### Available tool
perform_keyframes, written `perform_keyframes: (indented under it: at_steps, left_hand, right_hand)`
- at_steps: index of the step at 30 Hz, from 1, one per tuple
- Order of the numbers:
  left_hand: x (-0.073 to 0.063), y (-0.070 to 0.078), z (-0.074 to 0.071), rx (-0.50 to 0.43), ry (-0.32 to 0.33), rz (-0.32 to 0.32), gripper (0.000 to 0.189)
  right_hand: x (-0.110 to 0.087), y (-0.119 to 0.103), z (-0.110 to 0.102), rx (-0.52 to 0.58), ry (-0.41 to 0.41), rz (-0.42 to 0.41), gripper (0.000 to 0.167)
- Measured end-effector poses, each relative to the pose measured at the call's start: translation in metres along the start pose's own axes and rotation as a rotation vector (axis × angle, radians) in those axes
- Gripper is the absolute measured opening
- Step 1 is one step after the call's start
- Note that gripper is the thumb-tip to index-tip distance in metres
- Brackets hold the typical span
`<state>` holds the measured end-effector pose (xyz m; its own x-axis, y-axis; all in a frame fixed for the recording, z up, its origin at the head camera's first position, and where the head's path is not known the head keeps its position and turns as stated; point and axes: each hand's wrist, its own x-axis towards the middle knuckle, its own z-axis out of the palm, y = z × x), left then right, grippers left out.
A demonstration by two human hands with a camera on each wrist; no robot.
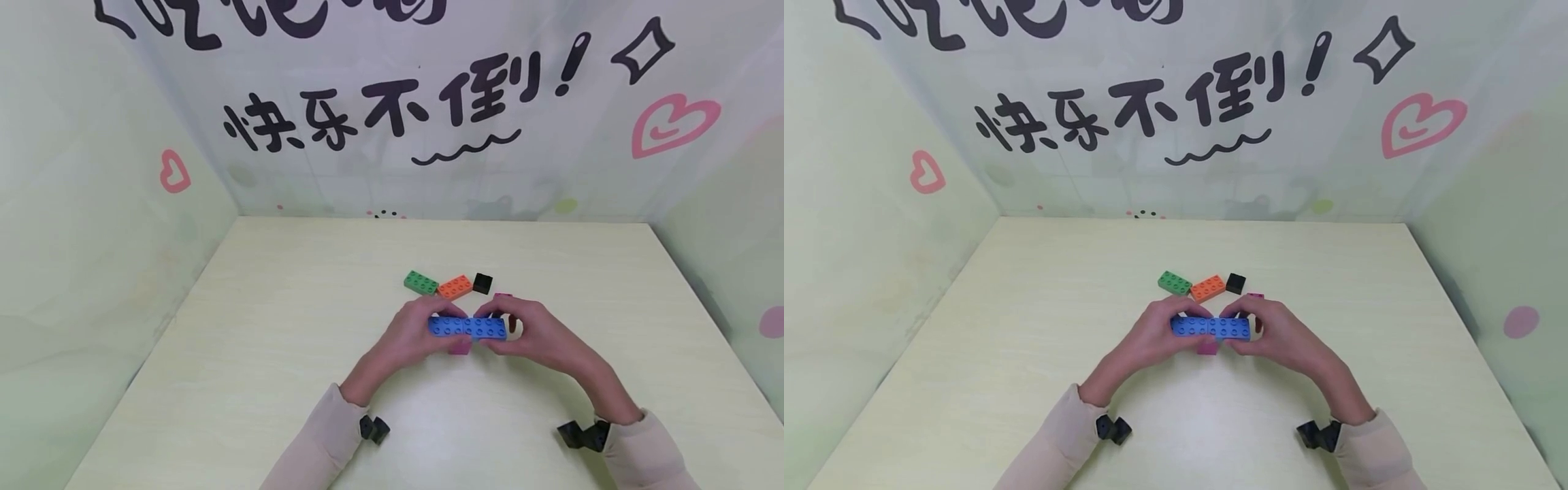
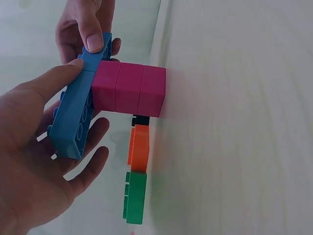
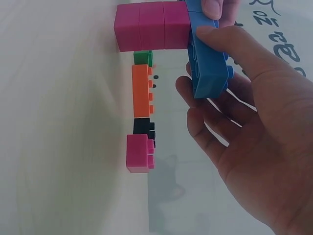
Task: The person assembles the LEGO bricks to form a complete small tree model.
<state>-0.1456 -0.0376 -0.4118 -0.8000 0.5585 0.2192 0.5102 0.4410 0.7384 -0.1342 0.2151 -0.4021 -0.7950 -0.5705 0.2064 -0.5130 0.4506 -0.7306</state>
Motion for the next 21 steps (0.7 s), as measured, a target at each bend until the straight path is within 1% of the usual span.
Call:
perform_keyframes:
  at_steps: [4,8,11,14,16,18,20,21]
  left_hand:
    - [0.000,-0.001,-0.001,0.004,0.004,0.007,0.034]
    - [0.001,-0.001,0.000,-0.010,0.004,0.021,0.033]
    - [0.001,-0.002,0.001,-0.034,0.009,0.035,0.032]
    - [0.001,-0.003,0.002,-0.071,0.003,0.045,0.032]
    - [0.001,-0.004,0.000,-0.102,-0.006,0.033,0.033]
    - [0.001,-0.008,-0.005,-0.134,-0.005,0.006,0.033]
    - [0.002,-0.014,-0.012,-0.158,0.025,-0.026,0.031]
    - [0.003,-0.017,-0.016,-0.153,0.053,-0.043,0.028]
  right_hand:
    - [0.001,-0.001,0.003,-0.004,0.004,-0.005,0.047]
    - [0.001,-0.002,0.009,-0.019,0.005,0.032,0.045]
    - [0.003,-0.001,0.014,-0.062,0.014,0.051,0.043]
    - [0.003,0.000,0.017,-0.105,0.028,0.051,0.042]
    - [0.004,0.001,0.019,-0.130,0.034,0.052,0.042]
    - [0.004,0.001,0.020,-0.139,0.039,0.052,0.041]
    - [0.004,0.001,0.020,-0.144,0.037,0.053,0.041]
    - [0.005,0.001,0.021,-0.146,0.033,0.053,0.041]
